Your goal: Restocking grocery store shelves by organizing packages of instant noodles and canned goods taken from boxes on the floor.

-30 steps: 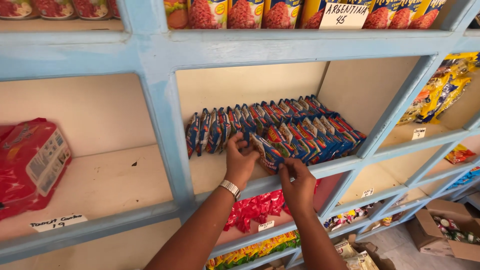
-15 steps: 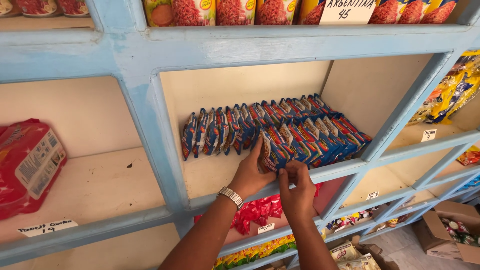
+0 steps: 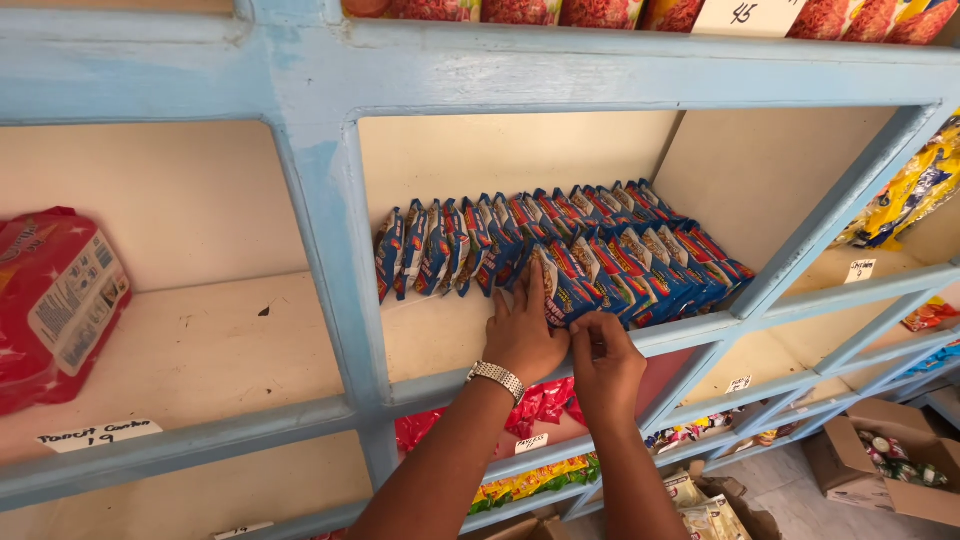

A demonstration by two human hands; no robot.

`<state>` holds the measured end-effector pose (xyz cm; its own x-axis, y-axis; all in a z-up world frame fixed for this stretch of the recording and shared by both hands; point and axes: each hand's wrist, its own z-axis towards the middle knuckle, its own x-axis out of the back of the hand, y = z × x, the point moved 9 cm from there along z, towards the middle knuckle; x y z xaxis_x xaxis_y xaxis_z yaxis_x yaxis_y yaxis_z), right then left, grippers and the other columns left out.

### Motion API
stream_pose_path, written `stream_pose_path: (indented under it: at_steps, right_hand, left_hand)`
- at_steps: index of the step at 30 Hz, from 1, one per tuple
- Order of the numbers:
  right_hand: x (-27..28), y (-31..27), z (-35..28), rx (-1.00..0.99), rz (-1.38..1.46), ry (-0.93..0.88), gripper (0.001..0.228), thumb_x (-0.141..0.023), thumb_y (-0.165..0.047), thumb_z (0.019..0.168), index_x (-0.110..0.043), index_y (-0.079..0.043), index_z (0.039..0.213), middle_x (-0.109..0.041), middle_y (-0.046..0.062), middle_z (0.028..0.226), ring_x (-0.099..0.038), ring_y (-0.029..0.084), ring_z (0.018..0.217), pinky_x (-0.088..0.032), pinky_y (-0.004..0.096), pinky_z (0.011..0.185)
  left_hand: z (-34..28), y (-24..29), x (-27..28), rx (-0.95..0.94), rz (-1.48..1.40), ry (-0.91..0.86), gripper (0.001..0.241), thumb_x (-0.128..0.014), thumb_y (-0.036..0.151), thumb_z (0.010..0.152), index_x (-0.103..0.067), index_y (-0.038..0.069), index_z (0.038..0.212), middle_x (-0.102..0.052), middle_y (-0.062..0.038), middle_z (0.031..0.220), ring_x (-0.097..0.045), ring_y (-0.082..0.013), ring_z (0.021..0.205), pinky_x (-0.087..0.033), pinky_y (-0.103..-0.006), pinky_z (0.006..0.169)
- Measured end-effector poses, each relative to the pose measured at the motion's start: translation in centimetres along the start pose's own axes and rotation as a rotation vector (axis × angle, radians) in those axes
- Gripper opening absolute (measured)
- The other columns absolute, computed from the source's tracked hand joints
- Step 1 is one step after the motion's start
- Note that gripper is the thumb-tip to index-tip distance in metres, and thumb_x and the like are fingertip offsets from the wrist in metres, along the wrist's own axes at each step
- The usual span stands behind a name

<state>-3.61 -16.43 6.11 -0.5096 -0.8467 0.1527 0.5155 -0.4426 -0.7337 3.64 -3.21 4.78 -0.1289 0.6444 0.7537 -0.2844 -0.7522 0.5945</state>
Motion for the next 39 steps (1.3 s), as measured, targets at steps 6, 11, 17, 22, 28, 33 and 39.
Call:
stream_pose_path:
  at_steps: [6, 11, 17, 22, 28, 33, 39]
  right_hand:
    - [0.0, 0.4, -0.8, 0.017, -0.023, 0.063, 0.014, -0.075, -0.004, 0.093, -0.065, -0.001, 0.102, -0.073, 0.007, 0.087, -0.072, 0.009, 0.08, -0.059, 0.027, 0.072]
    - [0.1, 0.8, -1.4, 0.063, 0.005, 0.111, 0.021, -0.076, -0.005, 0.094, -0.062, -0.001, 0.108, -0.073, 0.008, 0.093, -0.072, 0.011, 0.083, -0.06, 0.027, 0.074]
    - [0.2, -0.1, -2.2, 0.105, 0.128, 0.122, 0.036, -0.074, -0.003, 0.095, -0.051, 0.0, 0.123, -0.072, 0.01, 0.099, -0.071, 0.012, 0.093, -0.059, 0.027, 0.079]
    - [0.3, -0.4, -3.0, 0.116, 0.153, 0.14, 0.042, -0.071, -0.002, 0.098, -0.043, 0.0, 0.129, -0.07, 0.012, 0.105, -0.069, 0.015, 0.097, -0.058, 0.026, 0.082]
    - [0.3, -0.7, -2.7, 0.152, -0.001, 0.171, 0.036, -0.067, -0.005, 0.102, -0.042, 0.002, 0.126, -0.07, 0.014, 0.101, -0.068, 0.017, 0.089, -0.056, 0.027, 0.074]
    - [0.0, 0.7, -2.8, 0.201, 0.009, 0.178, 0.024, -0.059, -0.006, 0.11, -0.043, 0.001, 0.127, -0.068, 0.012, 0.1, -0.07, 0.016, 0.088, -0.057, 0.028, 0.077]
    - [0.0, 1.5, -3.3, 0.578, -0.315, 0.165, 0.033, -0.052, -0.003, 0.117, -0.025, 0.004, 0.134, -0.052, 0.013, 0.108, -0.048, 0.019, 0.086, -0.046, 0.036, 0.077]
  left_hand:
    - [0.5, -1.3, -1.7, 0.065, -0.031, -0.094, 0.114, -0.067, 0.04, 0.084, 0.012, 0.019, 0.163, -0.01, -0.019, 0.172, -0.006, -0.0624, 0.149, -0.021, -0.0679, 0.117]
    - [0.6, -1.3, -1.7, 0.087, -0.035, -0.109, 0.117, -0.069, 0.042, 0.084, 0.014, 0.019, 0.163, -0.008, -0.019, 0.172, -0.006, -0.0613, 0.15, -0.021, -0.068, 0.117]
    - [-0.3, -0.9, 0.3, 0.136, -0.141, -0.127, 0.125, -0.076, 0.041, 0.079, 0.015, 0.019, 0.161, -0.009, -0.02, 0.17, -0.006, -0.0568, 0.152, -0.019, -0.0673, 0.118]
    - [-2.0, 0.0, 4.1, -0.246, -0.422, 0.374, 0.115, -0.074, 0.011, 0.074, 0.0, 0.006, 0.163, -0.028, -0.029, 0.162, -0.029, -0.0512, 0.148, -0.026, -0.0561, 0.122]
    - [-10.1, 2.6, 8.5, -0.649, -0.494, 0.607, 0.085, -0.057, -0.008, 0.085, -0.026, 0.008, 0.163, -0.038, -0.021, 0.163, -0.04, -0.0458, 0.151, -0.036, -0.0509, 0.127]
    - [-21.9, -3.5, 3.0, -0.735, -0.346, 0.117, 0.084, -0.062, -0.007, 0.077, -0.044, 0.017, 0.155, -0.044, -0.017, 0.155, -0.046, -0.0418, 0.14, -0.042, -0.0527, 0.118]
    - [-38.5, -24.4, -3.5, -0.402, -0.266, -0.252, 0.068, -0.069, -0.002, 0.072, -0.059, 0.016, 0.137, -0.049, -0.016, 0.145, -0.046, -0.0429, 0.134, -0.042, -0.0539, 0.11]
